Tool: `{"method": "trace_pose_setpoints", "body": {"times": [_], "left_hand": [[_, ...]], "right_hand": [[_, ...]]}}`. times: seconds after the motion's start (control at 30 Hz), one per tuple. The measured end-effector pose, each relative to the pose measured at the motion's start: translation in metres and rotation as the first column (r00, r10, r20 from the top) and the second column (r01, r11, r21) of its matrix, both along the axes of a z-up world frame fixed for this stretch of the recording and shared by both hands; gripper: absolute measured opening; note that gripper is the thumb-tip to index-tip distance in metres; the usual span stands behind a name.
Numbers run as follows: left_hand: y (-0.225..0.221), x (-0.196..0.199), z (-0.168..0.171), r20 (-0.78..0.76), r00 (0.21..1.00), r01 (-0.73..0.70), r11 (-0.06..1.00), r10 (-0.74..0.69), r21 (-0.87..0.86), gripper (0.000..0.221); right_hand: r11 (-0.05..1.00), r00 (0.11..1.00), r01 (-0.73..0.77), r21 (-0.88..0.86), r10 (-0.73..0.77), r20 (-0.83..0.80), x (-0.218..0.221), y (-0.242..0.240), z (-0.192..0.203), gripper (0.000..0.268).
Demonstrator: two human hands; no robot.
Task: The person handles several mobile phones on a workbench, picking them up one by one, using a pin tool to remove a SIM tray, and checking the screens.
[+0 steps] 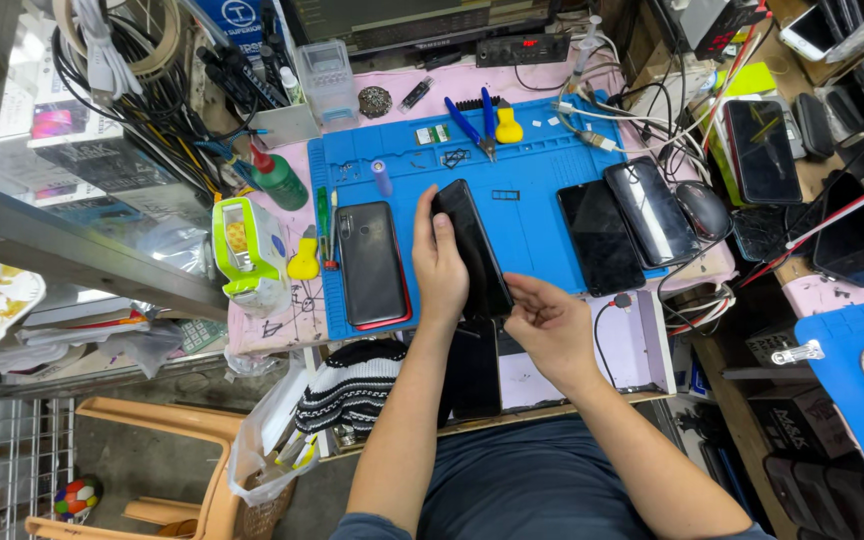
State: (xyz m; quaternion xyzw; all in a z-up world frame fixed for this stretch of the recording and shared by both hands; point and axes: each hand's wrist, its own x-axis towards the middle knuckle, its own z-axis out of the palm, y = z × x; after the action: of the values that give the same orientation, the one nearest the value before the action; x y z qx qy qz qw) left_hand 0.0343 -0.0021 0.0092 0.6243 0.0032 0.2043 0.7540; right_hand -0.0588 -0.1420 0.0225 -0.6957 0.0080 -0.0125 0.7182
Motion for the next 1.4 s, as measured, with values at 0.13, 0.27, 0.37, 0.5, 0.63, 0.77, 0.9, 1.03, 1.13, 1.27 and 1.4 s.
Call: {"method": "trace_pose_setpoints", "body": {"times": [0.13,0.27,0.37,0.5,0.63,0.77,0.9,1.03,1.13,1.27,1.4], "left_hand": [[0.001,-0.001,0.004,0.009,1.000,0.001,0.998,-0.001,0.061,0.040],[0.000,-0.001,0.005,-0.020,1.000,0.018,0.997,-0.016,0.080,0.040],[0.000,-0.002,0.005,-0.016,1.000,0.017,0.993,-0.015,0.117,0.040],[0.001,-0.001,0.008,-0.047,0.998,0.035,0.989,-0.028,0.146,0.040],[0.002,-0.002,0.008,-0.042,0.997,0.064,0.984,-0.057,0.167,0.040],[0.003,-0.002,0.006,-0.042,0.996,0.084,0.984,-0.079,0.159,0.039],[0.004,-0.002,0.008,-0.033,0.994,0.108,0.983,-0.105,0.147,0.038],[0.006,-0.005,0.012,-0.130,0.981,0.162,0.980,-0.147,0.113,0.039],[0.007,-0.003,0.010,-0.108,0.978,0.184,0.982,-0.180,0.035,0.039],[0.008,-0.003,0.008,-0.071,0.981,0.185,0.979,-0.178,0.092,0.038],[0.008,-0.003,0.005,-0.049,0.976,0.217,0.967,-0.213,0.130,0.039]], "right_hand": [[0.999,1.000,-0.018,-0.032,0.017,-0.023,0.003,-0.003,0.004,0.048],[0.998,0.998,-0.058,-0.004,0.058,-0.017,0.006,-0.007,0.007,0.048],[0.998,0.998,-0.064,-0.011,0.064,-0.023,0.009,-0.009,0.008,0.049],[0.997,0.996,-0.079,0.027,0.080,-0.041,0.010,-0.009,0.013,0.050],[0.997,0.992,-0.075,0.022,0.077,-0.098,0.011,-0.011,0.014,0.058],[0.992,0.990,-0.124,0.012,0.125,-0.073,0.017,-0.013,0.011,0.061],[0.987,0.985,-0.159,-0.035,0.156,-0.072,0.026,-0.014,0.013,0.063],[0.973,0.973,-0.226,-0.046,0.224,-0.045,0.031,-0.011,0.025,0.073],[0.976,0.975,-0.219,-0.010,0.219,-0.035,0.039,-0.005,0.028,0.083],[0.979,0.978,-0.205,-0.008,0.206,0.034,0.054,-0.004,0.028,0.088],[0.988,0.985,-0.153,-0.023,0.154,0.080,0.077,-0.008,0.025,0.082]]}}
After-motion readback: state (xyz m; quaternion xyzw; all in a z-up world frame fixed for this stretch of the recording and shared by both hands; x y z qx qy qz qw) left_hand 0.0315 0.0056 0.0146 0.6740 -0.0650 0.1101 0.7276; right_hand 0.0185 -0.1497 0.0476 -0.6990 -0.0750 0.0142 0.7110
